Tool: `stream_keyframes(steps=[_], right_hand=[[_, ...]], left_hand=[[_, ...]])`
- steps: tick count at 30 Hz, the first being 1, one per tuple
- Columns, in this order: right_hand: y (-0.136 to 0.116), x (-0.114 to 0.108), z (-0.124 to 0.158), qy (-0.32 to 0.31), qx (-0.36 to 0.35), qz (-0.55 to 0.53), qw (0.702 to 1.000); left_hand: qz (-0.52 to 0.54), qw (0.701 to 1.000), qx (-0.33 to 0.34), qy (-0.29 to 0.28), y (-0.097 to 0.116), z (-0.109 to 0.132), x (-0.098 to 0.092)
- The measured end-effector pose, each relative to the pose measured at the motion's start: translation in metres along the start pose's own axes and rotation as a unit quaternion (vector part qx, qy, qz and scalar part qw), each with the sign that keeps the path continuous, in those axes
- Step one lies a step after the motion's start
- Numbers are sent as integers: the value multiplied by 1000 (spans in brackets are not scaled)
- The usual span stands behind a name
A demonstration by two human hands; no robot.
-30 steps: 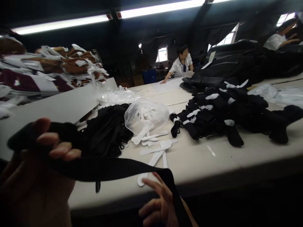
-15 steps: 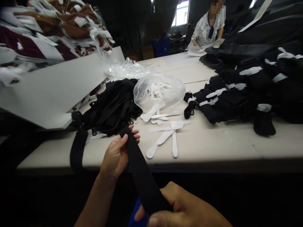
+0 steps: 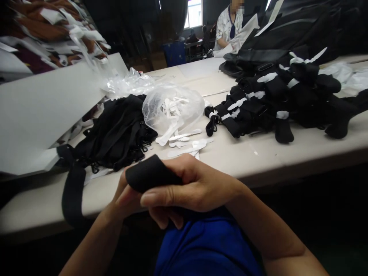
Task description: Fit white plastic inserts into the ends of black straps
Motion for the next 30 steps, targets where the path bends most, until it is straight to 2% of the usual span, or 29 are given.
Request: stream_keyframes(steps=[2, 4, 7, 9, 12, 14, 17, 21, 24, 27, 30], right_hand=[[7, -8, -2, 42, -13, -54, 998], [25, -22, 0, 94, -26, -77, 992], [61, -45, 8, 165, -56, -58, 983], [83, -58, 16, 209, -75, 6, 975], [101, -70, 29, 253, -83, 137, 954], [107, -69, 31, 216, -73, 141, 963], [115, -62, 30, 137, -45, -10, 990], [129, -57, 28, 127, -38, -231, 964], [144, -55, 29, 128, -36, -294, 947], [158, -52, 35, 101, -7, -311, 945], [164, -54, 44, 95, 16, -319, 943]], left_hand=[[13, 991, -45, 123, -4, -8, -16], [99, 969, -84, 208, -5, -12, -26], [255, 938, -65, 227, 5, -18, -23], [290, 926, -58, 235, 8, -20, -17], [312, 915, -94, 238, 0, -20, -3], [333, 907, -117, 229, -8, -19, 6], [328, 911, -136, 211, -14, -21, 13], [237, 944, -141, 181, -12, -25, 12], [192, 955, -135, 182, -13, -27, 9], [179, 948, -143, 219, -31, -30, 7], [187, 927, -176, 274, -67, -28, 2]])
Point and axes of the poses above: each hand's wrist, its own z-axis away from the middle knuckle, its own x-axis out of the palm, y = z × x, the point moved 6 cm from there along -z, towards the middle knuckle, and after that the axes turned 12 degrees about -z, right-handed, at the moved point
